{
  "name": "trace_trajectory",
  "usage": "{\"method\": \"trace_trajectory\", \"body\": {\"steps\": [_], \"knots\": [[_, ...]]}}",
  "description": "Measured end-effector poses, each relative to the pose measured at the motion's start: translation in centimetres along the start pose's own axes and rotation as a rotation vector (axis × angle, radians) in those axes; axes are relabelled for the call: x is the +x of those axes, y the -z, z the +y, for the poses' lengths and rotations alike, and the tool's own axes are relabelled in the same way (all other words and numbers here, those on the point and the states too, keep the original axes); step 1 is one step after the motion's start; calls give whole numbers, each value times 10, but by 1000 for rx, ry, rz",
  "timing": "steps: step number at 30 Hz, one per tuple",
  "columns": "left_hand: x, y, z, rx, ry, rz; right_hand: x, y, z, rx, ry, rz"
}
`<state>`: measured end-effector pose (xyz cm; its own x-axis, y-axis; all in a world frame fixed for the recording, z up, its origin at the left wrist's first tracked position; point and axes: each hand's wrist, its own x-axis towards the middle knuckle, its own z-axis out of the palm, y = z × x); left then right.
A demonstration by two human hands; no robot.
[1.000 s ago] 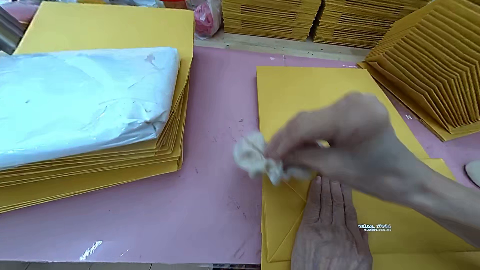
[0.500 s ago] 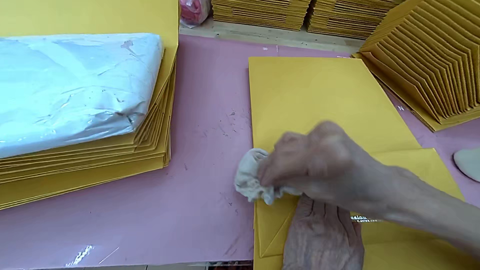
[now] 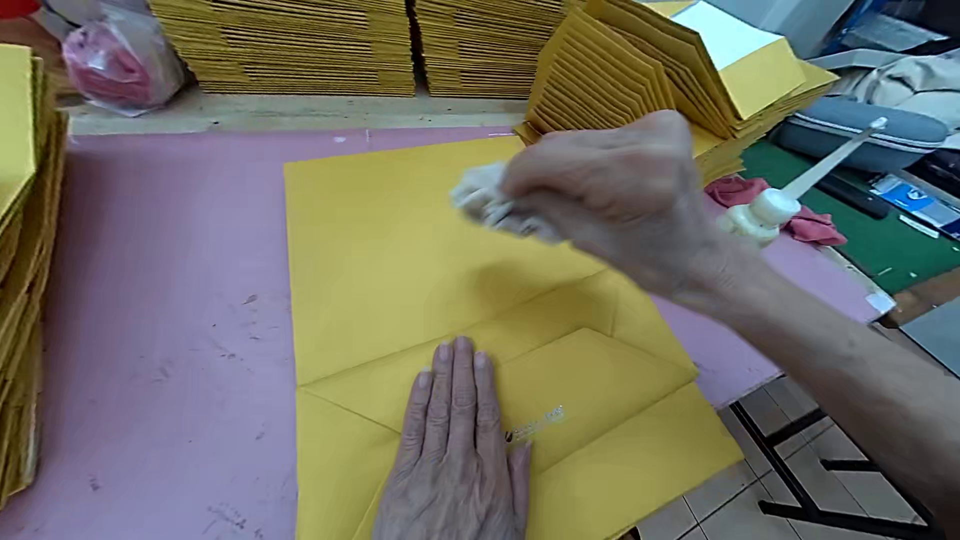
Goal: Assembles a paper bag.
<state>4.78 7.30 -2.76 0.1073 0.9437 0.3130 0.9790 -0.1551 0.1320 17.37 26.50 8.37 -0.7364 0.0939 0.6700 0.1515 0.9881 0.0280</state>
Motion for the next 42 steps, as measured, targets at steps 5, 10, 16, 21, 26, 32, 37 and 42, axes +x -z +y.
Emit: {"method": "trace_trajectory", "body": {"steps": [5,10,16,21,26,32,37,42], "knots": [[1,3,-1,-5,-16,-37,-49,31,18,-412,-386,-428],[-3,21,-5,-88,28,-146,-61,-85,-126,88,-592,-58],[-3,21,-12,-57,32,-216,-88,-62,-122,236,-387,-333],[-1,20,-11,-66,62,-229,-106,-40,-106,131,-351,-443],[-1,22,-11,-67,63,-254,-116,-25,-94,61,-364,-486],[-4,22,-13,-66,43,-231,-124,-9,-76,3,-355,-500],[-3,21,-16,-34,-10,-182,-126,-8,-61,-108,-126,-386],[-2,14,-21,42,-76,-56,-116,3,-66,-228,303,-360]]}}
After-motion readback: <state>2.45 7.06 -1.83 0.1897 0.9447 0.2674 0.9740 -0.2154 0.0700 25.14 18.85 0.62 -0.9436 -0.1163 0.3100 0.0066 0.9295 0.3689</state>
